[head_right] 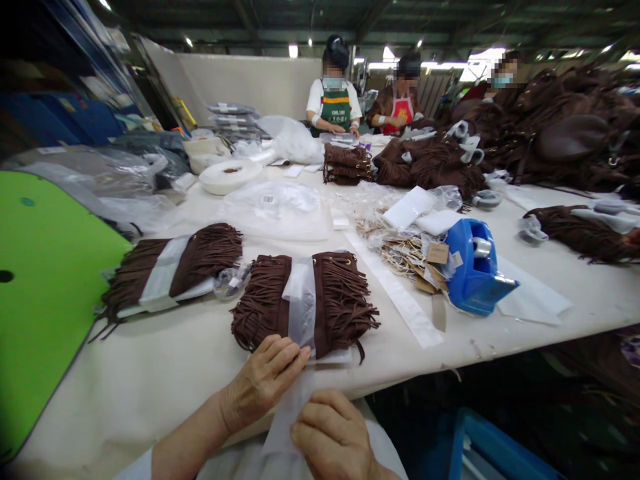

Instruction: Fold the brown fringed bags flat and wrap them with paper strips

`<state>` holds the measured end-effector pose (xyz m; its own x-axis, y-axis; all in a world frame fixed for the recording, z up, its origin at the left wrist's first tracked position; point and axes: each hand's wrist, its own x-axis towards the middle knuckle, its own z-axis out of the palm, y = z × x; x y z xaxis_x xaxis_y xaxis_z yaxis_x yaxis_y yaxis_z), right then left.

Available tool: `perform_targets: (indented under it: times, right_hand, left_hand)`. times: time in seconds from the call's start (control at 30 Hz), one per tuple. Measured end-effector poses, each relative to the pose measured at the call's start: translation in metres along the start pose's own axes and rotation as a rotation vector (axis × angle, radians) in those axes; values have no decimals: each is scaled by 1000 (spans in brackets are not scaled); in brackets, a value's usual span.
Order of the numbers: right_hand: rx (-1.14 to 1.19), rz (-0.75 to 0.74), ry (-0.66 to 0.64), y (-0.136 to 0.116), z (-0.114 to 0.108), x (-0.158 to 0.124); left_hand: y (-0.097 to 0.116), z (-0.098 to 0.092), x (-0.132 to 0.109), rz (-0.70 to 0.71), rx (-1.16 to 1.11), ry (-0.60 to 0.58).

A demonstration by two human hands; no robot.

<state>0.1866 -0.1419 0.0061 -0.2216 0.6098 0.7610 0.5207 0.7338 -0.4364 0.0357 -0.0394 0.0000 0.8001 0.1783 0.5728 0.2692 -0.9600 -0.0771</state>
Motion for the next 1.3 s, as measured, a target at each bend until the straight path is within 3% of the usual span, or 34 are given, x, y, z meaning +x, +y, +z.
perform_targets:
  times: [0.1, 0.3, 0.4, 0.57, 0.63, 0.8, 0.97, 1.07, 1.2, 1.3]
  right_hand:
    - [8, 64, -15, 1, -9, 13]
    - [-28, 137, 33, 14, -15, 36]
    - [-29, 192, 46, 31, -11, 48]
    - [-61, 267, 48, 55, -1, 62]
    - [-68, 268, 43, 56, -1, 63]
    - [-49, 155, -18, 39, -14, 55]
    - [7, -17, -105, 17, -8, 15]
    - [5, 4, -212, 10, 7, -13]
    - [-40, 7, -179, 8, 20, -31]
    - [-65, 6, -151, 9, 23, -32]
  left_hand:
    - [-2, 1, -2, -16, -88, 2]
    - [-3, -12, -6, -91, -291, -125]
    - [1, -16, -6, -206, -412, -125]
    - [7, -8, -8, -569, -487, 49]
    - [6, -7, -8, -635, -523, 31]
    - [-6, -22, -7, -568, -683, -149]
    - [-19, -32, -2, -511, -726, -267]
    - [-23, -29, 2, -494, -686, -286]
    - [-21, -22, 3, -405, -564, -275]
    - [-17, -16, 3, -322, -404, -179]
